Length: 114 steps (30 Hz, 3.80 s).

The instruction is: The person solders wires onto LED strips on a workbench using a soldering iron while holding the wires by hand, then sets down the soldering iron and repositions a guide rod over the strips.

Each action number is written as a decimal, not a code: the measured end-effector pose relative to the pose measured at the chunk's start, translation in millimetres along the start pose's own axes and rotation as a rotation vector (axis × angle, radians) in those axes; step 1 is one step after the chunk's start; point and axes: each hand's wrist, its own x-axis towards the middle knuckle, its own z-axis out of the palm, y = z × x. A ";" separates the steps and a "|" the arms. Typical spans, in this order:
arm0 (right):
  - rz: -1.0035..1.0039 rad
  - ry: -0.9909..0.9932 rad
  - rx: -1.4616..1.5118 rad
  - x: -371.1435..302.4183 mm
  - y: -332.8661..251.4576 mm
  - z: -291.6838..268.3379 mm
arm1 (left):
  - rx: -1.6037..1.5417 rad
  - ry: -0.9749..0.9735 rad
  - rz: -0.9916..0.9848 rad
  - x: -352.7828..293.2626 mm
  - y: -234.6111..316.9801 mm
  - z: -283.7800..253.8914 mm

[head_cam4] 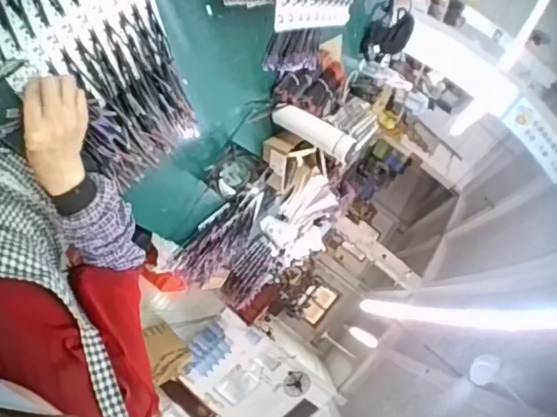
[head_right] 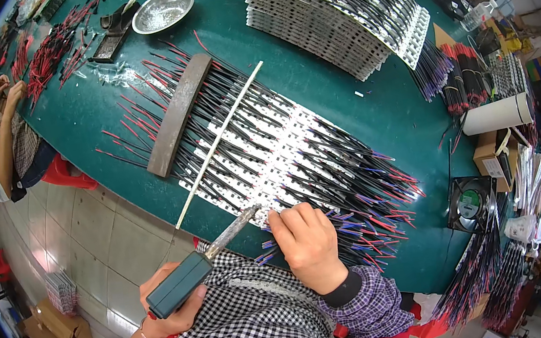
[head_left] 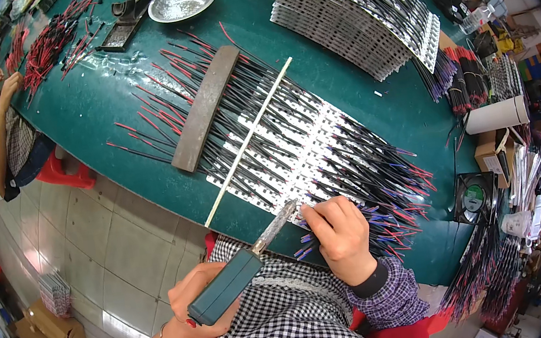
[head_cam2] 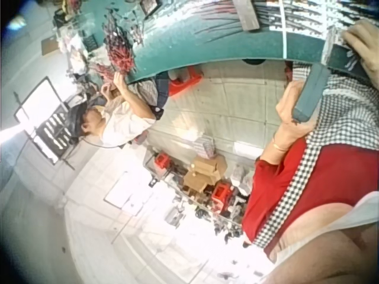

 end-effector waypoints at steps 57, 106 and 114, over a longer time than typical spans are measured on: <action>-0.030 0.036 -0.048 -9.2 -12.7 10.5 | -0.009 -0.026 -0.053 -6.3 -0.5 2.9; 0.025 0.023 -0.009 -12.5 -19.7 10.9 | -0.490 0.432 -0.341 13.7 -2.9 -41.3; 0.270 0.260 0.259 -8.0 -0.2 -86.6 | -0.684 0.310 -0.354 103.9 -50.6 -107.4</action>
